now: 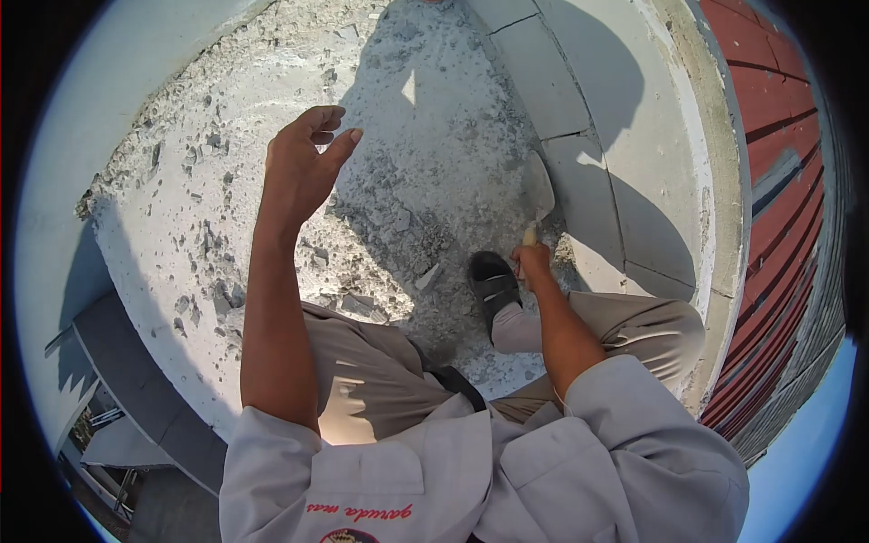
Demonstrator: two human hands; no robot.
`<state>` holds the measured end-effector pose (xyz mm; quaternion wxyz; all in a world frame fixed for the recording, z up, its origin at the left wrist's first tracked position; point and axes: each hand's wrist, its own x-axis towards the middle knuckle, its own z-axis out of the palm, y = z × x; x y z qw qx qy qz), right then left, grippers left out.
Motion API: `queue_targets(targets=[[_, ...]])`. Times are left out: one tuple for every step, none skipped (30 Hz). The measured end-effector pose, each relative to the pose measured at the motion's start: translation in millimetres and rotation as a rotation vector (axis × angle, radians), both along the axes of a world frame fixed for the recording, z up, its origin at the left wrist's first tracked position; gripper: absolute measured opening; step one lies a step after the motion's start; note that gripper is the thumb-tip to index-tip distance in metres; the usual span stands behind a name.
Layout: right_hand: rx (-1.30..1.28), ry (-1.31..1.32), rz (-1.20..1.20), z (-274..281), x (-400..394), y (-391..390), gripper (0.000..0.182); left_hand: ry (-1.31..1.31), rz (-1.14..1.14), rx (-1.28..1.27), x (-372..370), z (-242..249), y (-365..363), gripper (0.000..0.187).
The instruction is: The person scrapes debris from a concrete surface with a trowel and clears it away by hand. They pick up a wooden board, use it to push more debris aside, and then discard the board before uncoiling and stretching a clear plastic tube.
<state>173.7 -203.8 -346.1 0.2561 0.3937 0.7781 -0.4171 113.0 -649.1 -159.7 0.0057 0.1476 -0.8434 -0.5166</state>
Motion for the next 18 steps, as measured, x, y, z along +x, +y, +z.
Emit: queue_targets(targets=[[-0.098, -0.032, -0.035, 3.5, 0.5, -4.1, 0.016, 0.001, -0.011, -0.011, 0.2, 6.0, 2.1, 0.049], [-0.114, -0.063, 0.01, 10.2, 2.8, -18.4, 0.016, 0.006, -0.02, -0.02, -0.3, 8.9, 3.4, 0.048], [-0.133, -0.091, 0.051, 14.2, 11.8, -39.5, 0.016, 0.007, -0.02, -0.013, -1.5, 6.0, 2.1, 0.048], [-0.152, -0.116, 0.086, 15.4, 24.7, -61.2, 0.015, 0.005, -0.016, -0.021, -2.3, 4.5, 0.7, 0.048], [-0.158, -0.156, 0.181, 9.2, 44.6, -76.5, 0.017, 0.003, -0.012, -0.026, -2.1, 3.5, 0.4, 0.048], [-0.161, -0.189, 0.277, 2.8, 64.3, -91.3, 0.019, 0.007, -0.007, -0.029, -2.3, 3.4, 0.0, 0.048], [-0.16, -0.201, 0.414, 2.9, 82.8, -108.8, 0.022, 0.011, 0.0, -0.033, -1.5, 4.1, -1.0, 0.049], [-0.159, -0.212, 0.55, 2.0, 99.5, -126.1, 0.025, 0.017, 0.005, -0.038, -1.7, 2.1, -3.6, 0.049], [-0.173, -0.138, 0.831, -13.7, 117.1, -138.5, 0.031, 0.018, 0.01, -0.041, -0.9, -1.6, -5.8, 0.05], [-0.187, -0.056, 1.112, -20.4, 123.2, -150.6, 0.036, 0.02, 0.016, -0.046, -0.1, -1.3, -7.8, 0.05], [-0.17, 0.113, 1.099, -25.5, 125.1, -154.8, 0.035, 0.031, 0.051, -0.037, 1.7, -1.0, -10.5, 0.05], [-0.155, 0.277, 1.079, -30.5, 128.3, -158.6, 0.035, 0.037, 0.084, -0.028, 4.9, -1.4, -13.0, 0.051], [-0.139, 0.437, 1.054, -28.6, 128.8, -163.4, 0.034, 0.041, 0.119, -0.018, 9.5, -1.0, -15.6, 0.051], [-0.249, 0.25, 0.757, -9.8, 110.9, -166.3, 0.034, 0.054, 0.135, -0.038, 12.9, -1.8, -21.2, 0.051], [-0.341, 0.06, 0.457, 10.0, 93.9, -160.5, 0.034, 0.064, 0.151, -0.055, 15.7, -3.8, -27.4, 0.051], [-0.23, 0.102, 0.438, 1.8, 99.3, -141.0, 0.034, 0.073, 0.162, -0.069, 20.1, -5.7, -30.8, 0.051], [-0.119, 0.153, 0.415, -17.8, 105.7, -119.8, 0.034, 0.062, 0.166, -0.082, 22.7, -5.7, -32.6, 0.052], [-0.01, 0.215, 0.394, -29.2, 106.7, -110.6, 0.033, 0.039, 0.148, -0.08, 23.5, -2.7, -32.7, 0.051]])
